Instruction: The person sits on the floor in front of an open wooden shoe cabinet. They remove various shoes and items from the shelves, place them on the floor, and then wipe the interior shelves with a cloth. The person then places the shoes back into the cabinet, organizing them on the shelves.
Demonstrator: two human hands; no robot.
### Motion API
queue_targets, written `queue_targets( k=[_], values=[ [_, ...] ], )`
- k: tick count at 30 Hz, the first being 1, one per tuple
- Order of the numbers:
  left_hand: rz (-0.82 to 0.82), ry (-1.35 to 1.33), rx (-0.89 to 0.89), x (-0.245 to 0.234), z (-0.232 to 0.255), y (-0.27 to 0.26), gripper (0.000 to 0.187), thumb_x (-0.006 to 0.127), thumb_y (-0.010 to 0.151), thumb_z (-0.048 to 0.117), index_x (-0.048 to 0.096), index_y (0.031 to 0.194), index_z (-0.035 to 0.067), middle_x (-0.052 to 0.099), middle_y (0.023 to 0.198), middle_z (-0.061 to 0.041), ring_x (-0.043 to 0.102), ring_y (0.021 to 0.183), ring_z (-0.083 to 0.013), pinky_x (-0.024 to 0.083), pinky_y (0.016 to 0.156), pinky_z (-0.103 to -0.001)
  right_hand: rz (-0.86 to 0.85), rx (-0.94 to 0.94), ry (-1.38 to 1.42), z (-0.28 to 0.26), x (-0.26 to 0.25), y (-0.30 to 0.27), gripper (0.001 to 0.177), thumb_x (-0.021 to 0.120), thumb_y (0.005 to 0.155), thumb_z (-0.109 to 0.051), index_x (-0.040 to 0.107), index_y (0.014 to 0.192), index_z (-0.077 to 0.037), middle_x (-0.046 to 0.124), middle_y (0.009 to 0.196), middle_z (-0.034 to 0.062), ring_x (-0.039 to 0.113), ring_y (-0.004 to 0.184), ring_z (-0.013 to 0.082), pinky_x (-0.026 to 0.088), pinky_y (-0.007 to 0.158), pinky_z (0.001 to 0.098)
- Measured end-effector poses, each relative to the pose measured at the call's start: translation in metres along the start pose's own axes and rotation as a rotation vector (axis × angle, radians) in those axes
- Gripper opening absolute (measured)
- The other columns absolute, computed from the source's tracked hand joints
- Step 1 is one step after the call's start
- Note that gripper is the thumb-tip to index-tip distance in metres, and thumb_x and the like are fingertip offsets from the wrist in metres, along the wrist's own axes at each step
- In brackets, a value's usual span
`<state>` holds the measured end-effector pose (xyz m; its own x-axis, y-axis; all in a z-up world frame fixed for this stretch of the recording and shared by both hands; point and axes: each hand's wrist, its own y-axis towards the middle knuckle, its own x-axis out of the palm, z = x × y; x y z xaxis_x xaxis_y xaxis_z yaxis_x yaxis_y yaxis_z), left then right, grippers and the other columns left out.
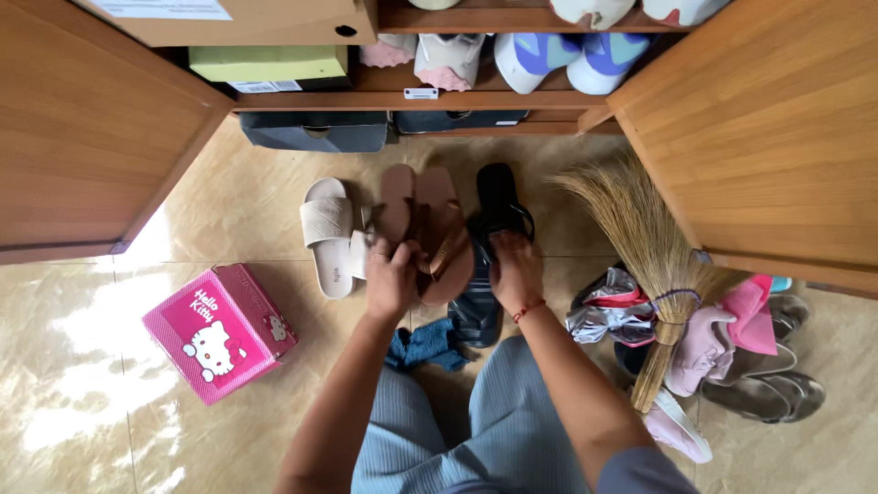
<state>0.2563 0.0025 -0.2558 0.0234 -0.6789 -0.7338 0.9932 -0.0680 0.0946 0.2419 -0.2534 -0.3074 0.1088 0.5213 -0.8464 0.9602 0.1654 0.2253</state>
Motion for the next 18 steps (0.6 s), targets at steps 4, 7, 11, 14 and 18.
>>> queue_targets(
  k=[4,7,11,14,18],
  values=[
    [0.033,0.18,0.029,-0.033,0.008,-0.004,0.029,0.07,0.083,0.015,0.071,0.112,0.02,0.055,0.103,-0.015,0.054,0.102,-0.0391,0.042,0.093,-0.051,-0.295,-0.101,-0.287,0.018,0.022,-0.018,0.059,0.053,0.079,-0.004,0.062,0.136,-0.017,0.066,0.11,0.0153,0.059,0.117,0.0356,0.038,0.103,0.0473],
    [0.021,0.178,-0.002,-0.041,0.008,-0.014,0.029,0.071,0.083,0.016,0.072,0.111,0.02,0.055,0.101,-0.014,0.054,0.101,-0.0379,0.041,0.092,-0.05,-0.445,-0.014,-0.302,0.028,0.017,-0.027,0.054,0.049,0.089,-0.007,0.061,0.139,-0.023,0.067,0.108,0.0119,0.061,0.11,0.0298,0.041,0.101,0.0445],
    [-0.014,0.158,-0.027,-0.039,0.007,-0.046,0.031,0.07,0.081,0.017,0.072,0.112,0.02,0.055,0.101,-0.013,0.055,0.1,-0.0363,0.042,0.092,-0.05,-0.441,0.007,-0.345,0.02,0.003,-0.062,0.05,0.047,0.093,-0.01,0.061,0.14,-0.025,0.067,0.109,0.0105,0.061,0.109,0.0284,0.043,0.093,0.0424],
    [-0.023,0.173,0.019,-0.031,0.008,-0.064,0.034,0.07,0.076,0.016,0.073,0.109,0.021,0.055,0.101,-0.015,0.054,0.102,-0.0386,0.043,0.094,-0.049,-0.639,-0.001,-0.455,0.013,0.005,-0.088,0.044,0.048,0.096,-0.014,0.063,0.135,-0.029,0.065,0.112,0.0132,0.059,0.112,0.0299,0.043,0.095,0.0426],
    [-0.038,0.159,-0.023,-0.02,0.017,-0.086,0.032,0.068,0.078,0.014,0.073,0.109,0.021,0.056,0.101,-0.015,0.055,0.103,-0.0383,0.043,0.094,-0.05,-0.659,-0.042,-0.397,0.003,0.005,-0.086,0.054,0.065,0.071,-0.025,0.07,0.124,-0.032,0.061,0.125,0.0193,0.055,0.117,0.0366,0.039,0.098,0.0501]
  ],
)
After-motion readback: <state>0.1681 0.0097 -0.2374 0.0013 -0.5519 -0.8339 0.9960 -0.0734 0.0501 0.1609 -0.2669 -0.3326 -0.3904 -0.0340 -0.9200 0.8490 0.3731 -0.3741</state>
